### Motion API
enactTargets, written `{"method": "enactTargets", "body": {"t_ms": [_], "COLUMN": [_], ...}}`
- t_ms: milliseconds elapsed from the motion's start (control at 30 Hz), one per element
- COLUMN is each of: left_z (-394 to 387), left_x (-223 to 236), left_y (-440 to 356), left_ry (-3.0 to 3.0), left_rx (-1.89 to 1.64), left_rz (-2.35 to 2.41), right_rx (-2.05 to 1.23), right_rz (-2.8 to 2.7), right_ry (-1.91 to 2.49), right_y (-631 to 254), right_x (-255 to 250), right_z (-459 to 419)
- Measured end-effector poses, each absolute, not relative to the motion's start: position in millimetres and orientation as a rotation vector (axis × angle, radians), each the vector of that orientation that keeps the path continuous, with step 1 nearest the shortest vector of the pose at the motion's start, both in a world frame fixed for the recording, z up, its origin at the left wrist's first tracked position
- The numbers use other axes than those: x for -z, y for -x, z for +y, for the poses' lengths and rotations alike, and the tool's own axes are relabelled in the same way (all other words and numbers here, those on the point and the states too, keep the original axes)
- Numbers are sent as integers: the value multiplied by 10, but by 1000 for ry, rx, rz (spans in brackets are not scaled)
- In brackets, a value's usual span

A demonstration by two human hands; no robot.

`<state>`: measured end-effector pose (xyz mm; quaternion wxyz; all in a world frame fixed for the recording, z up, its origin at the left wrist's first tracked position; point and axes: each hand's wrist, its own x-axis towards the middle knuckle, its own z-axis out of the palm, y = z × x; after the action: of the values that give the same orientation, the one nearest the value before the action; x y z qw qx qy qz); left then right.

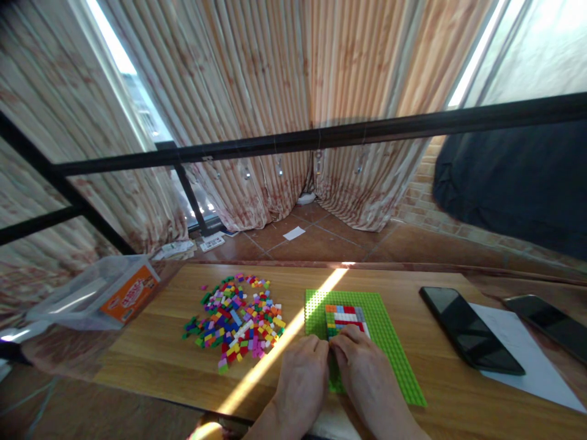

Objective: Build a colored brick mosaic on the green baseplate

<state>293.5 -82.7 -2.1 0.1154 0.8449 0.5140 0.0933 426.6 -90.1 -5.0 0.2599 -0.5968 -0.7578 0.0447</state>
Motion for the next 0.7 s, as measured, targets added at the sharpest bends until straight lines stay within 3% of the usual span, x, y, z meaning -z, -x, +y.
{"method": "enactTargets", "body": {"t_ms": [700], "left_z": [-791], "left_x": [100], "left_y": [-2999], "left_ry": [-2459], "left_rx": [-322], "left_rz": [1576], "right_rx": [-409], "right_rz": [-1734], "right_ry": [1731], "right_y": [-4315], "right_x": [11], "right_z": [-778]}}
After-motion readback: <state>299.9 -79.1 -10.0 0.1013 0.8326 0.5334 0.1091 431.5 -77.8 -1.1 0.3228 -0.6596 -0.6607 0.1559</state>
